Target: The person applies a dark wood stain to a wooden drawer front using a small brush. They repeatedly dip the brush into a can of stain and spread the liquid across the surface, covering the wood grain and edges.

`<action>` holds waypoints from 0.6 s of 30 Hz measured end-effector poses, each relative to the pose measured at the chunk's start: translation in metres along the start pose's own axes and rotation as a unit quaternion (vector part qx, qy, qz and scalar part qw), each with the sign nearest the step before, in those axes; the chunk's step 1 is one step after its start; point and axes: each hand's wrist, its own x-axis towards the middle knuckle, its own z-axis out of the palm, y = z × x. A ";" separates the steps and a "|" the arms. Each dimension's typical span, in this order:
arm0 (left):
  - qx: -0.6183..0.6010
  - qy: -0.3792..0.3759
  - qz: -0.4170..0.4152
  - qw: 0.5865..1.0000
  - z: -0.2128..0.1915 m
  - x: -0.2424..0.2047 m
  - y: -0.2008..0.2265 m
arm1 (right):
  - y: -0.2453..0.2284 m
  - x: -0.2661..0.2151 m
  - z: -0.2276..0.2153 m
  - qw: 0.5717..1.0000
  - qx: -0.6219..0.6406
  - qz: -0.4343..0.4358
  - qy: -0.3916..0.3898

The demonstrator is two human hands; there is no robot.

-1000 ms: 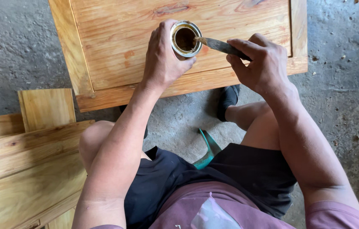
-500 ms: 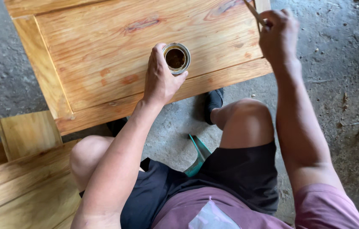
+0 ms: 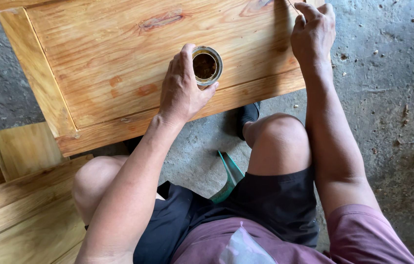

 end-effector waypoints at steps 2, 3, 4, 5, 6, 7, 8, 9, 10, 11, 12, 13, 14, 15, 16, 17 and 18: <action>0.000 -0.003 -0.001 1.000 0.000 -0.001 0.000 | 0.000 -0.003 0.002 1.000 -0.010 -0.007 0.005; -0.001 -0.002 0.004 1.000 0.000 -0.001 -0.001 | 0.001 -0.004 0.003 0.999 -0.021 -0.018 0.019; -0.001 0.000 0.008 1.000 0.000 -0.002 -0.001 | 0.003 -0.006 0.002 0.999 -0.031 -0.030 0.032; -0.001 -0.005 0.003 1.000 0.000 -0.001 -0.001 | 0.005 -0.005 0.002 0.999 -0.030 -0.015 0.027; 0.000 -0.009 -0.003 1.000 0.001 -0.001 -0.001 | 0.007 -0.005 0.000 0.999 -0.029 -0.001 0.022; 0.001 -0.013 -0.008 1.000 0.000 -0.001 -0.001 | 0.009 -0.004 -0.002 0.999 -0.027 0.013 0.018; 0.002 -0.009 -0.002 1.000 0.000 0.000 -0.001 | 0.011 -0.003 -0.003 0.999 -0.029 0.026 0.008; 0.005 -0.006 0.003 1.000 0.000 0.000 -0.001 | 0.012 -0.002 -0.005 0.999 -0.031 0.039 -0.002; 0.007 -0.003 0.008 1.000 0.000 0.000 -0.001 | 0.013 -0.001 -0.005 0.998 -0.032 0.052 -0.011; 0.007 -0.003 0.004 1.000 0.000 -0.001 -0.001 | 0.014 -0.002 -0.005 0.999 -0.031 0.031 -0.004; 0.008 -0.004 0.000 1.000 0.000 -0.001 -0.002 | 0.015 -0.003 -0.004 0.999 -0.030 0.010 0.002; 0.007 -0.006 -0.003 1.000 0.001 -0.002 -0.001 | 0.016 -0.004 -0.004 0.999 -0.031 -0.009 0.009; 0.006 -0.005 0.001 1.000 0.002 -0.002 -0.001 | 0.016 -0.005 -0.004 0.999 -0.031 -0.030 0.022; 0.006 -0.003 0.005 1.000 0.001 -0.001 -0.001 | 0.015 -0.004 -0.003 0.997 -0.032 -0.052 0.036; 0.005 0.000 0.008 1.000 0.001 -0.001 -0.002 | 0.013 -0.003 -0.003 0.995 -0.032 -0.075 0.050; 0.006 -0.004 0.004 1.000 0.001 -0.001 -0.002 | 0.011 -0.001 -0.002 0.997 -0.013 -0.064 0.043; 0.007 -0.008 -0.001 1.000 0.000 -0.001 -0.002 | 0.008 0.000 -0.002 0.998 0.005 -0.053 0.037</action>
